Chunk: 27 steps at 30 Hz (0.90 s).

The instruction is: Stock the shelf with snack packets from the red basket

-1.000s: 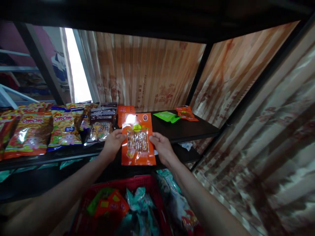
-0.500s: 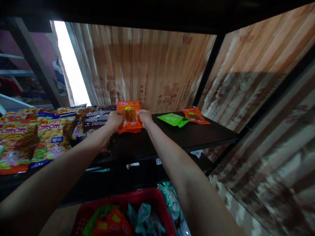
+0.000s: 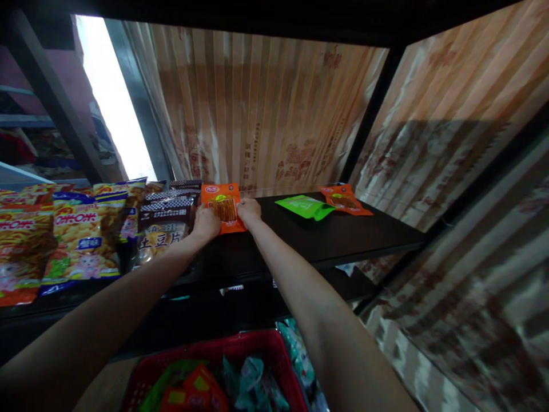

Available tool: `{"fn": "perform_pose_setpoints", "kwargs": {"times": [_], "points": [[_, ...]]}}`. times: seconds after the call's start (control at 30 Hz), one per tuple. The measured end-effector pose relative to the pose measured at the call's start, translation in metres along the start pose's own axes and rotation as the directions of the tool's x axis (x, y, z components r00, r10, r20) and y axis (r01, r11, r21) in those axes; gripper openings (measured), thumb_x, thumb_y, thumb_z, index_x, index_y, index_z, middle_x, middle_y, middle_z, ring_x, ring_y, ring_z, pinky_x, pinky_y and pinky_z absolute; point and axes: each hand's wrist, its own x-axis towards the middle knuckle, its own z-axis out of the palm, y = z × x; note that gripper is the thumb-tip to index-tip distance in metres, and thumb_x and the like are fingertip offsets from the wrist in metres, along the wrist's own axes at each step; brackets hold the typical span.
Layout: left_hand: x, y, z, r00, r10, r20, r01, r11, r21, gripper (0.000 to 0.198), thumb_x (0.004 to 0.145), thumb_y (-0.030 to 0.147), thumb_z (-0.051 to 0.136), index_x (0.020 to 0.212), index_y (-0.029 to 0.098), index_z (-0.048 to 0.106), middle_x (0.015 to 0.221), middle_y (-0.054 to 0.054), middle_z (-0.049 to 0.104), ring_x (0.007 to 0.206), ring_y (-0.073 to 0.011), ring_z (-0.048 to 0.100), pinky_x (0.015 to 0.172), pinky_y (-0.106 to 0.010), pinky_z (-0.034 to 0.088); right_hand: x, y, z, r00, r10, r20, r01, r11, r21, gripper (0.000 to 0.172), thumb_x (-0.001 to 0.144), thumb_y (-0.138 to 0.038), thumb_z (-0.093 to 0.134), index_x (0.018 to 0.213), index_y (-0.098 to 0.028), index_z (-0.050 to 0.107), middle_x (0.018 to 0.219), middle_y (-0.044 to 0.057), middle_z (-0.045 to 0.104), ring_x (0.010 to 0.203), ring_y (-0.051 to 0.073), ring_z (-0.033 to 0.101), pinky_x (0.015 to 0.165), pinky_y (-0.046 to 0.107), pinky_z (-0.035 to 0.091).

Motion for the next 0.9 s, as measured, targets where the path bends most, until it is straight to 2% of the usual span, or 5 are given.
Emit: {"fn": "perform_pose_setpoints", "kwargs": {"times": [0.13, 0.27, 0.6, 0.77, 0.9], "points": [[-0.004, -0.003, 0.008, 0.998, -0.008, 0.057, 0.007, 1.000, 0.029, 0.038, 0.080, 0.006, 0.042, 0.113, -0.001, 0.062, 0.130, -0.026, 0.051, 0.131, -0.0301, 0.040, 0.107, -0.037, 0.032, -0.006, 0.002, 0.001, 0.999, -0.030, 0.013, 0.032, 0.941, -0.338, 0.020, 0.079, -0.023, 0.053, 0.083, -0.018, 0.072, 0.091, 0.009, 0.072, 0.087, 0.021, 0.066, 0.073, 0.026, 0.046], [-0.008, -0.004, 0.016, 0.996, -0.049, 0.081, 0.048, 0.999, 0.021, 0.037, 0.081, 0.007, 0.043, 0.112, -0.001, 0.062, 0.128, -0.027, 0.052, 0.131, -0.0333, 0.039, 0.101, -0.040, 0.039, -0.018, 0.000, 0.002, 0.998, 0.008, 0.067, 0.024, 0.883, -0.469, 0.027, 0.081, -0.023, 0.050, 0.094, -0.016, 0.072, 0.102, 0.014, 0.070, 0.095, 0.025, 0.065, 0.076, 0.030, 0.047], [-0.011, -0.006, 0.027, 0.994, -0.069, 0.087, 0.067, 0.998, 0.020, 0.047, 0.079, 0.017, 0.052, 0.124, 0.001, 0.052, 0.132, -0.027, 0.049, 0.133, -0.0333, 0.036, 0.104, -0.042, 0.034, -0.030, 0.004, 0.005, 0.995, -0.044, 0.085, 0.084, 0.821, -0.565, 0.035, 0.086, -0.025, 0.044, 0.108, -0.008, 0.065, 0.114, 0.021, 0.063, 0.107, 0.029, 0.058, 0.087, 0.036, 0.043], [-0.016, -0.004, 0.034, 0.996, -0.065, 0.058, 0.061, 0.996, 0.070, 0.052, 0.082, 0.014, 0.044, 0.131, -0.001, 0.044, 0.142, -0.027, 0.039, 0.138, -0.0346, 0.026, 0.110, -0.046, 0.025, -0.034, 0.010, 0.005, 0.994, -0.103, 0.031, 0.103, 0.828, -0.552, 0.032, 0.086, -0.028, 0.048, 0.109, -0.011, 0.062, 0.112, 0.017, 0.061, 0.107, 0.027, 0.053, 0.091, 0.035, 0.038], [-0.021, -0.003, 0.034, 0.997, -0.056, 0.057, 0.049, 0.992, 0.117, 0.052, 0.083, 0.010, 0.036, 0.133, -0.003, 0.043, 0.144, -0.025, 0.038, 0.139, -0.0329, 0.026, 0.112, -0.045, 0.022, -0.038, 0.008, 0.003, 0.994, -0.084, 0.073, 0.110, 0.834, -0.541, 0.033, 0.087, -0.028, 0.046, 0.113, -0.011, 0.059, 0.114, 0.017, 0.059, 0.110, 0.026, 0.050, 0.093, 0.035, 0.036]]}}
